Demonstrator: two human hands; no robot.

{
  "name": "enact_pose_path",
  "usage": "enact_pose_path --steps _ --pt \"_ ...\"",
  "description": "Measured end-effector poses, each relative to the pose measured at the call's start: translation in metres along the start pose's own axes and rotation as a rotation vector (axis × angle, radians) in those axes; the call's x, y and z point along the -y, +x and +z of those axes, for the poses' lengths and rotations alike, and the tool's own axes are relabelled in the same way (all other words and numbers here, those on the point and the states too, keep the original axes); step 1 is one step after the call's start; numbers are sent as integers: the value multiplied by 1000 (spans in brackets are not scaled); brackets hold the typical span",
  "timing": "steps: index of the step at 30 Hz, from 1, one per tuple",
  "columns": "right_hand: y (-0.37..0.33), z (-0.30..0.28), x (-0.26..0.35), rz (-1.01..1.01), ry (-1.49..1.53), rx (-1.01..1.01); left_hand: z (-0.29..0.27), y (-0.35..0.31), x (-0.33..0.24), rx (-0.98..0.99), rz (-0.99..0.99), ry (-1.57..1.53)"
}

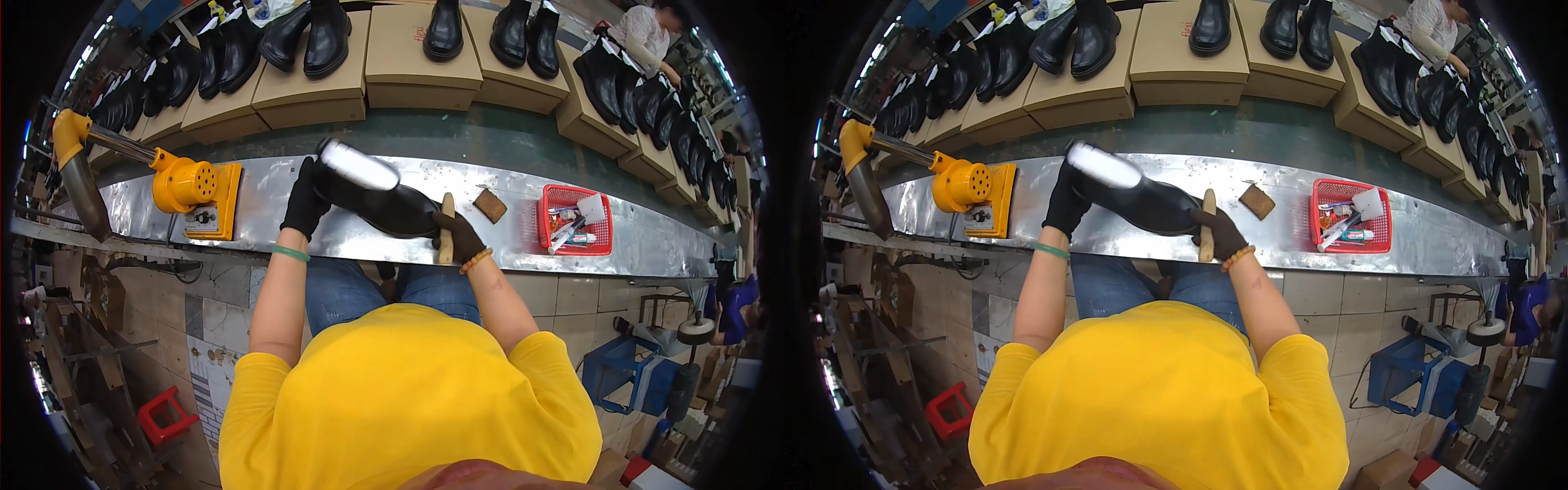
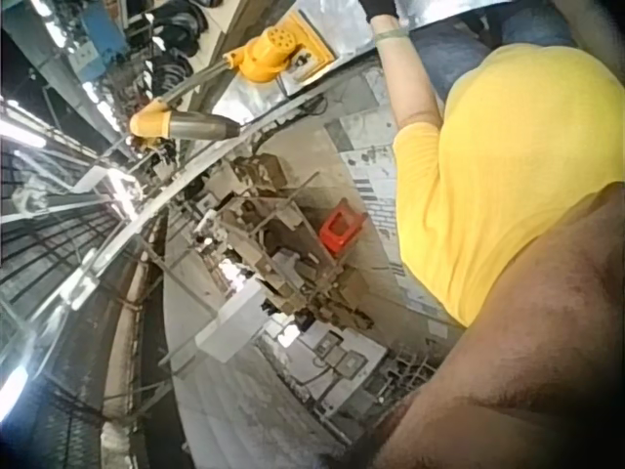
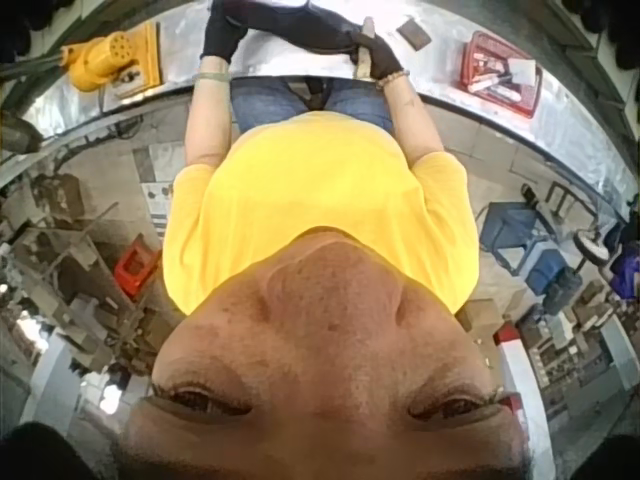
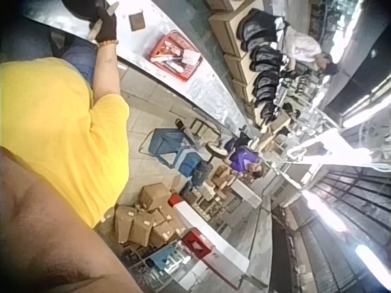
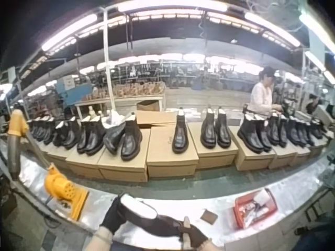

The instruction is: The person picks up black boots one at a time from a row of boxes and uses a wooden block to rub the soles and sides. They then use a small brush to clean the interior of the boots before placing them back on the boxes. The process is repeated for multiple boots.

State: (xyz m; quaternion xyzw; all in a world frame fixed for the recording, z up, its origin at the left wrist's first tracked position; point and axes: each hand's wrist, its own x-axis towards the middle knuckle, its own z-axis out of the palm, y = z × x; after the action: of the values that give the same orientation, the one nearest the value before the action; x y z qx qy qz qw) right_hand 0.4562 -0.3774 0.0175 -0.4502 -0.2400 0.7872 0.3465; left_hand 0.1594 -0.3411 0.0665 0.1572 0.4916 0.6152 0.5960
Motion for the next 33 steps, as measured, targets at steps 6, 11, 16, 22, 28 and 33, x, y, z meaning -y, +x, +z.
enact_pose_path --steps 6,11,16,22,28,33 --pt "30 0 -23 -154 587 168 38 -14 -15 289 149 414" --pt "54 35 44 -376 789 119 -3 -7 32 308 670 1201" --pt "99 57 121 -446 729 -54 -50 -34 76 83 736 1877" --pt "165 96 170 -758 353 -363 -46 -38 76 9 800 1831" --pt "193 116 166 -856 195 -479 -60 -28 81 -56 871 1747" --pt "195 102 141 -857 -260 -507 -63 -29 81 -57 828 1737"
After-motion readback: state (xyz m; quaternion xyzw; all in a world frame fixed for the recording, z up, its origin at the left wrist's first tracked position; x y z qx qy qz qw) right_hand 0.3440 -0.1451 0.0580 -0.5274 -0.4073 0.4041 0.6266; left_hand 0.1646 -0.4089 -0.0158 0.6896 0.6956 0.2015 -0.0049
